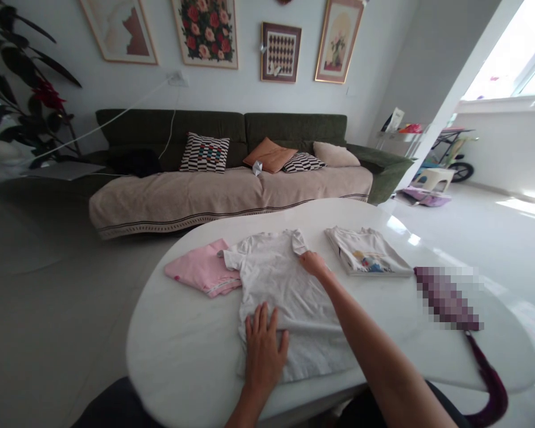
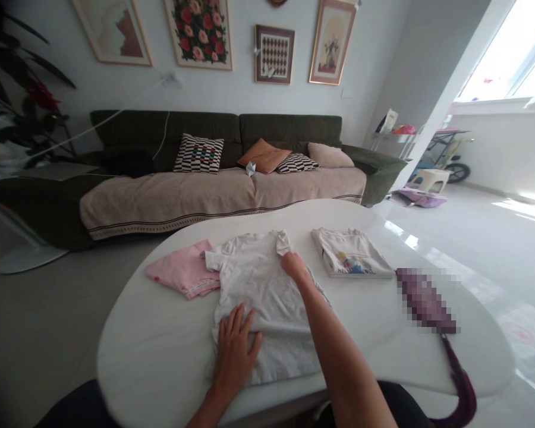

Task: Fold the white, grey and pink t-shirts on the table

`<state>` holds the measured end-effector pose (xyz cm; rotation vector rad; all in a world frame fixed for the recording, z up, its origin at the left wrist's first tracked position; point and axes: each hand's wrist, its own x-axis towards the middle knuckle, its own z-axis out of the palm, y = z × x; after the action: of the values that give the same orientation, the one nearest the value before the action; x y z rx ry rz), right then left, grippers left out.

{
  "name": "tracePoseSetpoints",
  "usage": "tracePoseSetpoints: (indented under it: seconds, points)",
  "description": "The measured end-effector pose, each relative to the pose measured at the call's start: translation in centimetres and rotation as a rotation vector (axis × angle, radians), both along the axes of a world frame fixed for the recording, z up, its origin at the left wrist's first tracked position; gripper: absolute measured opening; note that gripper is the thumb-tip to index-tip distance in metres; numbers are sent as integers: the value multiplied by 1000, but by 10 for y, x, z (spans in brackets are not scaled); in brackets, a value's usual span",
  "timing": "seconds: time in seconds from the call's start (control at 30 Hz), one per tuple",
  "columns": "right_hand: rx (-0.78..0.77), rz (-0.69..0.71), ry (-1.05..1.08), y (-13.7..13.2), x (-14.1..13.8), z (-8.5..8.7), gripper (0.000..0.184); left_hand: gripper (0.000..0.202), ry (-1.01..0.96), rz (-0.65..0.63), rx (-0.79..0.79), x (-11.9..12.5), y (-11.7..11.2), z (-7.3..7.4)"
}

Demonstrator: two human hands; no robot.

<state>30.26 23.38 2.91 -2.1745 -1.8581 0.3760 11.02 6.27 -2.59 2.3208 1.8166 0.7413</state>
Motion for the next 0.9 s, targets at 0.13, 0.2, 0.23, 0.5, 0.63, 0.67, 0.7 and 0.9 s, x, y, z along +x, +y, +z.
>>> tracePoseSetpoints:
  seconds: [0.13,0.2,0.23,0.5,0.63,0.67,0.7,0.9]
  points:
    - [86,-112,-55,12,31,32,32,44,10,3,11,0,0,2]
    - [166,-215,-93,8,36,42,41,44,9,4,3,1,-1,2]
    - [198,-248,-108,2,33,42,45,44,8,5,-2,1,-1,3]
    - [-48,305,-113,-117,-42,-30,54,45,5,-8,-22,0,-1,5]
    - [10,113,-167,-166,-38,-51,52,44,-18,-2,-2,2,-1,1]
    - [46,93,-177,-171,-36,-53,51,44,-28,-10,8,2,-1,-1]
    - [78,82,-184,-175,-34,-53,51,43,-48,-23,20,3,-1,-3]
    - [155,62,-190,-176,-35,-52,48,34,-447,51,80,-25,33,10]
